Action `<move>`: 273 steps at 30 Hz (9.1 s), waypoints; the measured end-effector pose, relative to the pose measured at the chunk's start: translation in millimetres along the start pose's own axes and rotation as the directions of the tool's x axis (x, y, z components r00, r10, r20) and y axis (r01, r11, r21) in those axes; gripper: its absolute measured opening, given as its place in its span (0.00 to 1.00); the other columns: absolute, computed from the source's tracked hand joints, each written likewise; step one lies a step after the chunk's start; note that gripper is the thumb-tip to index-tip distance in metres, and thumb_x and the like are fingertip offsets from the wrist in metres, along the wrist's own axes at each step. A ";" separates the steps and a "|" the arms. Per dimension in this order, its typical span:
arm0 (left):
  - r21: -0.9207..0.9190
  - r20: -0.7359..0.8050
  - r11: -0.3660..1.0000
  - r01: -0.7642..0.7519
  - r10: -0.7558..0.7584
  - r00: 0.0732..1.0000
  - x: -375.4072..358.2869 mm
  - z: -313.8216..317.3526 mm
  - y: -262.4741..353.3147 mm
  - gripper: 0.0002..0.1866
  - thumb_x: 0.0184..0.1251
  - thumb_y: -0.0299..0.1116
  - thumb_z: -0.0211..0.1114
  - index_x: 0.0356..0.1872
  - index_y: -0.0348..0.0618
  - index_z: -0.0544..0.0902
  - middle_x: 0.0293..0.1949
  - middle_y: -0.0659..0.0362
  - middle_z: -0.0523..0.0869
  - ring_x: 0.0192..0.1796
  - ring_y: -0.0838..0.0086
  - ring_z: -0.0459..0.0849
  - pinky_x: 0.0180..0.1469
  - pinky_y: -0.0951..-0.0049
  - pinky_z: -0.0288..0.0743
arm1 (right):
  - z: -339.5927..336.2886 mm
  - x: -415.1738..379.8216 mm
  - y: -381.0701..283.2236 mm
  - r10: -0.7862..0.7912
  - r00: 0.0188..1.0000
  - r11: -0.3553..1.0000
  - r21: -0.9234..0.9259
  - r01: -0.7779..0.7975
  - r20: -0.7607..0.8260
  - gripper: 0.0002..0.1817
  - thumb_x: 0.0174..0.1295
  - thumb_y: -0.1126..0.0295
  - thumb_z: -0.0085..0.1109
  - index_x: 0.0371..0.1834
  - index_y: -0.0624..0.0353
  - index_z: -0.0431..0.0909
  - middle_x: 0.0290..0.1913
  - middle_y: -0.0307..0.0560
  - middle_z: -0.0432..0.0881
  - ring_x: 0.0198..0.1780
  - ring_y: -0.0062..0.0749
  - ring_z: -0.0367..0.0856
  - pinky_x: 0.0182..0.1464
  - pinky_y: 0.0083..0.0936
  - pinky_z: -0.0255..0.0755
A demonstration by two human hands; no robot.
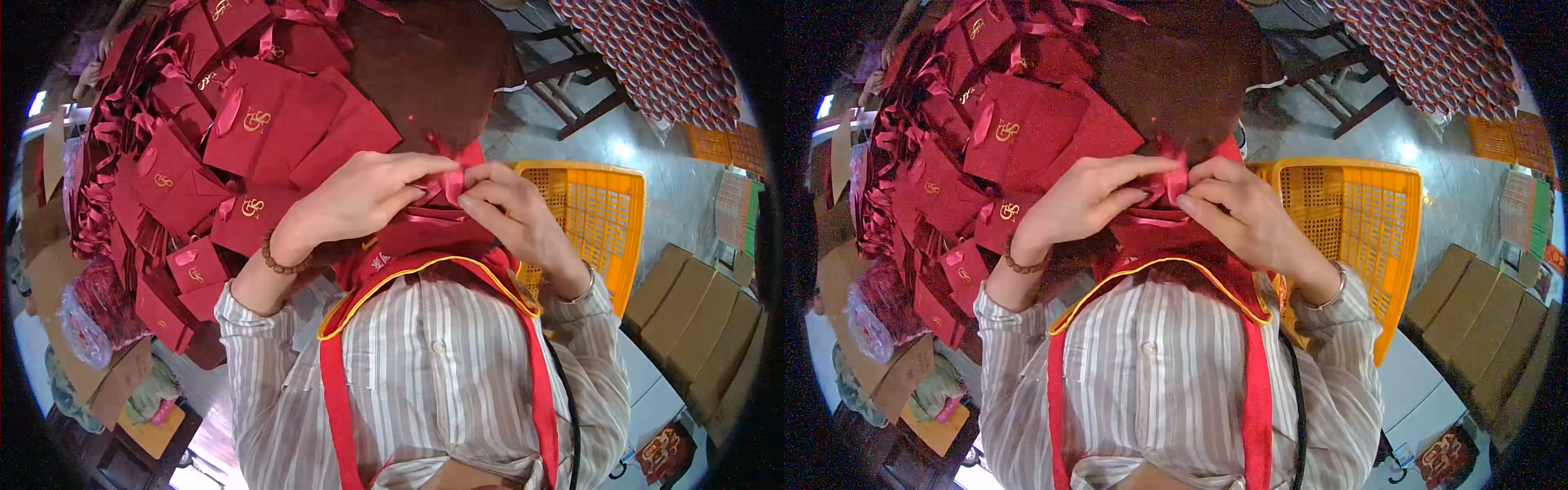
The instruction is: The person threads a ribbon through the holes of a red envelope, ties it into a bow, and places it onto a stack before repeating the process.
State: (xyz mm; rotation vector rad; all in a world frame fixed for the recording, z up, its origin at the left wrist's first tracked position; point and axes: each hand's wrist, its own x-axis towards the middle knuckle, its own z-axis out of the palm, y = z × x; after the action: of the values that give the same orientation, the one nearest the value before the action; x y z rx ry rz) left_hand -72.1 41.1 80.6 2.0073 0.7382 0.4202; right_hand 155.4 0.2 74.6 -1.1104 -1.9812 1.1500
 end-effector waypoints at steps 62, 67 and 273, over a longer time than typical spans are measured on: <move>-0.559 -0.673 0.819 -0.128 -0.358 0.647 -51.2 0.0 -25.2 0.34 0.53 0.31 0.70 0.60 0.40 0.64 0.56 0.57 0.69 0.58 0.73 0.68 0.59 0.71 0.63 | 30.3 63.5 24.5 0.280 0.958 0.652 0.745 -0.139 -0.066 0.26 0.59 0.80 0.51 0.62 0.60 0.58 0.59 0.49 0.67 0.58 0.35 0.69 0.60 0.33 0.64; -0.587 -0.781 0.805 -0.087 -0.534 0.325 -125.5 -2.8 -21.1 0.19 0.59 0.33 0.65 0.48 0.36 0.73 0.40 0.65 0.77 0.45 0.80 0.74 0.48 0.77 0.70 | 83.3 103.0 -11.5 0.077 0.988 0.693 0.705 -0.149 0.133 0.31 0.62 0.77 0.50 0.67 0.59 0.51 0.62 0.50 0.64 0.61 0.35 0.65 0.63 0.34 0.60; -0.774 -0.063 0.624 0.107 -0.244 0.968 56.9 -27.9 -54.2 0.25 0.49 0.25 0.60 0.54 0.35 0.73 0.50 0.58 0.79 0.48 0.77 0.78 0.51 0.76 0.71 | -70.3 39.4 55.1 -0.040 0.927 0.991 -0.135 -0.011 -0.372 0.35 0.48 0.58 0.65 0.61 0.56 0.66 0.64 0.47 0.63 0.66 0.42 0.59 0.64 0.38 0.56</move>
State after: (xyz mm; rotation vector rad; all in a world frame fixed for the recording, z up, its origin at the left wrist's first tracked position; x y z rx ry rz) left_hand -62.4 117.4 48.5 1.0782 0.6866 0.6575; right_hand 212.7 78.0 60.7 -1.2750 -1.7799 0.7346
